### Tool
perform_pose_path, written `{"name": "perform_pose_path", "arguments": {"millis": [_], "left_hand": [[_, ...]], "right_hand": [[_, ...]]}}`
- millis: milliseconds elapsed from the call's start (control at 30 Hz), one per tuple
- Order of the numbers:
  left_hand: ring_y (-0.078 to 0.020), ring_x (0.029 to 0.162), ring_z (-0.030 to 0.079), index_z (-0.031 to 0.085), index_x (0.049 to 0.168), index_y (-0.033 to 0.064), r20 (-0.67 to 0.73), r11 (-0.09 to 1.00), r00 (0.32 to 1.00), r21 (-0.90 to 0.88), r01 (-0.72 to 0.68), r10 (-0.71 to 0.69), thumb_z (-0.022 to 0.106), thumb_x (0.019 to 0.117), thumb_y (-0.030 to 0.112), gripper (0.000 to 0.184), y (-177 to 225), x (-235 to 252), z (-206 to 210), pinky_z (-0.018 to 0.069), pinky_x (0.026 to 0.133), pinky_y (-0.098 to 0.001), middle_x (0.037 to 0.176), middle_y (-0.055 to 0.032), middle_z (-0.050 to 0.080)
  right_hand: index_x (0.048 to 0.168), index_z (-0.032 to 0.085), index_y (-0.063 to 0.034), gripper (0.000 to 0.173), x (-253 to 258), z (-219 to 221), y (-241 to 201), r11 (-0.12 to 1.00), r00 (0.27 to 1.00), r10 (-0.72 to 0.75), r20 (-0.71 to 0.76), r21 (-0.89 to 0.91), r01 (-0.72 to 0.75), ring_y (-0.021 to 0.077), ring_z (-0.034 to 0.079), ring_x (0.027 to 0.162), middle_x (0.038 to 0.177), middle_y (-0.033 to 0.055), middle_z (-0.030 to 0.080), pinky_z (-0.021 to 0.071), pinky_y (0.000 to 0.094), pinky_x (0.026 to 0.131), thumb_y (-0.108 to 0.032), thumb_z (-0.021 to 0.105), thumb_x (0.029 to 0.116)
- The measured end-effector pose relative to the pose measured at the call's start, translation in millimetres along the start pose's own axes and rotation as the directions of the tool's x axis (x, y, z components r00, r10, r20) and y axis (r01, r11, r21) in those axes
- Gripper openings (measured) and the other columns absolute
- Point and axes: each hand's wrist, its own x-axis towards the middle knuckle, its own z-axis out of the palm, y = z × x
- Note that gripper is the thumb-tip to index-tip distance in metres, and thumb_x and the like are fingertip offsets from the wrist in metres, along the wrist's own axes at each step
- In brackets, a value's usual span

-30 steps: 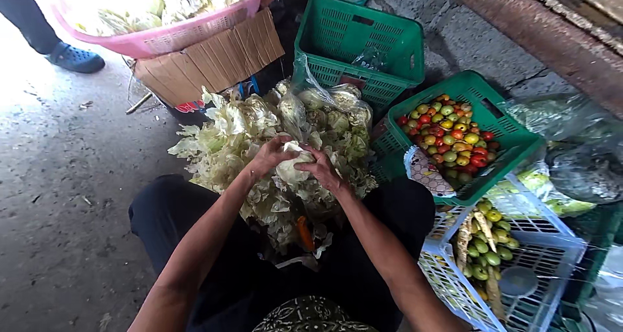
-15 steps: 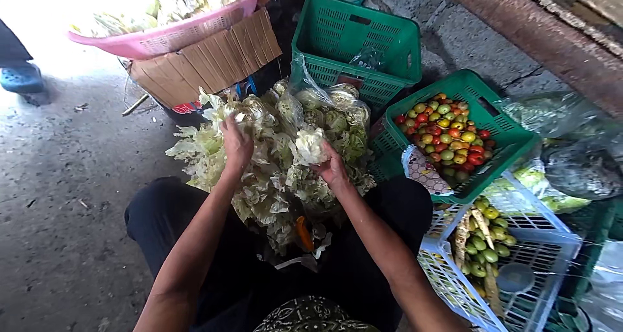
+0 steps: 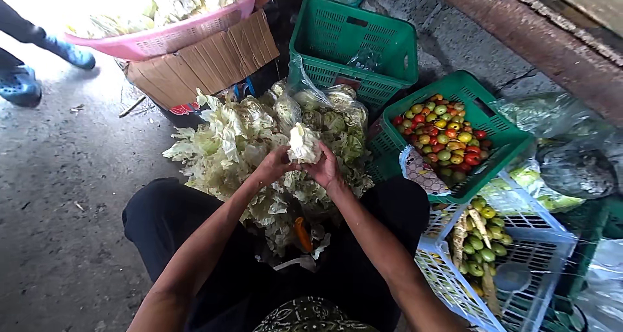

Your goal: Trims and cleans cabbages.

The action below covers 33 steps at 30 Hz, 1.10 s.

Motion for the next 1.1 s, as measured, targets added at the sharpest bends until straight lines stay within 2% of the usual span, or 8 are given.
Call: {"name": "perform_pose_path", "arguments": {"millis": [233, 333, 500, 600, 733, 833, 933, 1100], "left_hand": [[-0.0177, 0.088, 0.067, 0.057, 0.126, 0.0027, -0.169, 0.999, 0.985, -0.025, -0.044, 0.039, 0.057, 0.1062, 0.026, 0.03, 15.3, -13.0, -18.9, 0.0566, 0.085, -0.0399, 0.103, -0.0129, 0.067], [-0.0168, 0.1, 0.064, 0.059, 0.13, 0.0085, -0.197, 0.993, 0.979, -0.094, -0.078, 0.058, 0.055, 0.1063, 0.027, 0.03, 8.5, -14.5, -25.0, 0.0557, 0.088, -0.0388, 0.13, -0.0102, 0.059], [-0.0463, 0.144, 0.037, 0.035, 0.153, 0.0004, -0.307, 0.91, 0.916, 0.394, -0.125, 0.259, 0.077, 0.0882, 0.025, 0.081, 6.7, -10.2, -27.0, 0.038, 0.112, -0.0612, 0.165, -0.0257, 0.021], [-0.0427, 0.152, 0.026, 0.03, 0.158, 0.0029, -0.175, 0.828, 0.888, 0.471, -0.304, 0.426, 0.088, 0.0776, 0.037, 0.105, 5.9, -3.5, -18.7, 0.0267, 0.121, -0.0609, 0.166, -0.0218, 0.023], [-0.0341, 0.132, 0.054, 0.044, 0.149, 0.0017, -0.215, 0.903, 0.894, 0.269, -0.334, 0.394, 0.08, 0.0893, 0.024, 0.074, 7.4, -7.0, -15.7, 0.0448, 0.11, -0.0509, 0.146, -0.0215, 0.053], [-0.0268, 0.117, 0.066, 0.041, 0.149, 0.0079, -0.261, 0.981, 0.946, 0.043, -0.189, 0.194, 0.075, 0.095, 0.027, 0.067, 17.4, -12.1, -14.2, 0.056, 0.096, -0.0454, 0.14, -0.0167, 0.058], [-0.0261, 0.11, 0.067, 0.043, 0.147, 0.0067, -0.242, 0.991, 0.962, -0.019, -0.135, 0.126, 0.068, 0.0997, 0.029, 0.058, 14.8, -8.4, -6.7, 0.0556, 0.094, -0.0461, 0.136, -0.0166, 0.061], [-0.0273, 0.1, 0.071, 0.055, 0.144, 0.0082, -0.198, 0.999, 0.98, -0.008, -0.035, 0.033, 0.045, 0.11, 0.039, 0.047, 14.3, -9.9, -11.2, 0.0568, 0.091, -0.0491, 0.122, -0.0185, 0.068]], "right_hand": [[0.119, 0.05, -0.0158, 0.033, -1.7, 4.3, -0.3, 0.996, 0.992, 0.06, -0.111, 0.075, -0.052, 0.0133, 0.06, 0.065, 0.09, 0.0045, 0.062, 0.0539, 0.0283, 0.059, -0.042, 0.037, 0.1046], [0.127, 0.048, -0.0154, 0.033, 2.3, -3.5, -1.1, 0.998, 0.994, 0.046, -0.098, 0.057, -0.041, 0.0165, 0.062, 0.079, 0.106, 0.0074, 0.06, 0.0548, 0.0316, 0.068, -0.038, 0.042, 0.1038], [0.13, 0.048, -0.0185, 0.044, -5.9, 6.7, -5.8, 0.995, 0.991, 0.095, -0.092, 0.015, -0.094, 0.0187, 0.065, 0.074, 0.098, 0.0074, 0.064, 0.0571, 0.0339, 0.065, -0.051, 0.034, 0.1047], [0.131, 0.048, -0.0158, 0.058, -7.4, 7.1, -5.8, 0.971, 0.982, 0.187, -0.007, -0.152, -0.186, 0.0192, 0.063, 0.074, 0.094, 0.0074, 0.063, 0.0565, 0.0357, 0.068, -0.062, 0.028, 0.1033], [0.149, 0.041, -0.0119, 0.078, -7.7, 3.6, -3.5, 0.848, 0.991, 0.13, -0.015, -0.517, -0.119, 0.0209, 0.064, 0.085, 0.11, 0.0113, 0.062, 0.0566, 0.038, 0.074, -0.072, 0.026, 0.1014], [0.154, 0.028, -0.0114, 0.055, -10.8, 2.8, -1.7, 0.873, 0.996, -0.05, 0.079, -0.48, 0.082, 0.0368, 0.054, 0.126, 0.15, 0.0218, 0.042, 0.0527, 0.058, 0.093, -0.037, 0.045, 0.1084], [0.153, 0.028, -0.0152, 0.06, -11.6, 8.4, 4.5, 0.912, 0.979, -0.174, 0.107, -0.356, 0.201, 0.0332, 0.064, 0.109, 0.141, 0.0184, 0.048, 0.06, 0.053, 0.078, -0.012, 0.059, 0.1018], [0.149, 0.04, -0.0172, 0.061, -2.9, -2.1, 2.7, 0.889, 0.985, -0.171, -0.01, -0.432, 0.15, 0.026, 0.066, 0.101, 0.128, 0.0151, 0.061, 0.0581, 0.0424, 0.075, -0.039, 0.066, 0.0979]]}}
